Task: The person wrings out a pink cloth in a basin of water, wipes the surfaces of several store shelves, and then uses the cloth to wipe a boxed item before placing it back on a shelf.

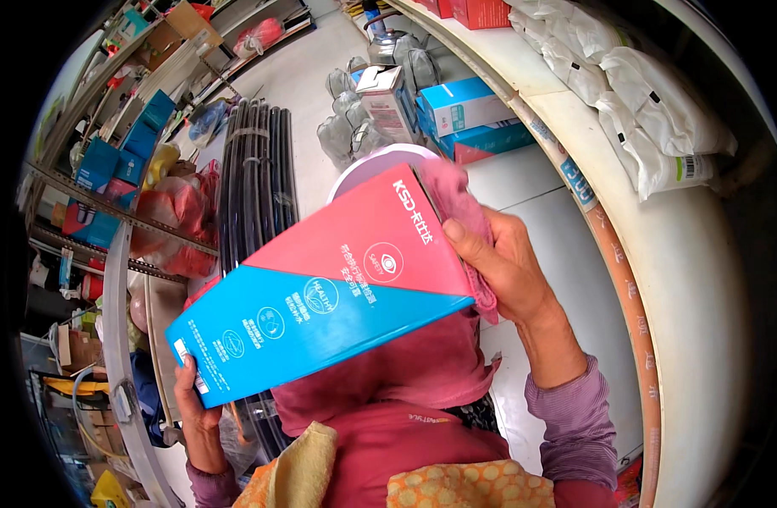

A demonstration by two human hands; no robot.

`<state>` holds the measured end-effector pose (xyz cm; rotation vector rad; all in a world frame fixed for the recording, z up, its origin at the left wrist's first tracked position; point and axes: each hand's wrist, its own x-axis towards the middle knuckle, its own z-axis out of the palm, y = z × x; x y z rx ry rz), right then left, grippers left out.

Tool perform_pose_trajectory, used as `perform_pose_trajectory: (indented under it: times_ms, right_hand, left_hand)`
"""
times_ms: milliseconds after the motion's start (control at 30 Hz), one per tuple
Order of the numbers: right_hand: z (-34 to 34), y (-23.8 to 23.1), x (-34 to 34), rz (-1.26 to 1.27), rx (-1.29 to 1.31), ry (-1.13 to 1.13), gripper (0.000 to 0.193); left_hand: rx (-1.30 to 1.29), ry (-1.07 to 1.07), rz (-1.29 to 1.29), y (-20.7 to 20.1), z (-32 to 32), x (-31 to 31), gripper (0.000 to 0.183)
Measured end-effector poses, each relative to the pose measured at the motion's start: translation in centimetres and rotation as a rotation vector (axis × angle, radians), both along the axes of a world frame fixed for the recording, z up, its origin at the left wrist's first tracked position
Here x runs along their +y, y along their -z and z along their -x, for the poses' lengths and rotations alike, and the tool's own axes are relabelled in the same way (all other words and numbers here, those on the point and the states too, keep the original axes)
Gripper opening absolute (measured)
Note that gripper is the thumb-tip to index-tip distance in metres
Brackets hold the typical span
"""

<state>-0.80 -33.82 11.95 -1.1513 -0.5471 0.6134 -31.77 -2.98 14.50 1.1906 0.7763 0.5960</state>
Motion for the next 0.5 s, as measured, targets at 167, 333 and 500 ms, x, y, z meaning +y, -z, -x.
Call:
perform_pose_trajectory:
  times_ms: [167,333,500]
  right_hand:
    - [-1.0,-0.4,1.5,-0.255,0.079,-0.028,0.045]
    - [-0.7,3.3,0.6,-0.14,0.183,0.046,0.065]
    - [1.1,3.7,-0.9,-0.171,0.21,0.089,0.069]
  left_hand:
    - [-0.172,0.036,-0.352,2.7,0.5,3.0,0.074]
    - [-0.088,0.032,-0.526,4.8,0.2,1.3,0.085]
    - [-0.154,0.2,-0.394,5.8,3.2,1.1,0.092]
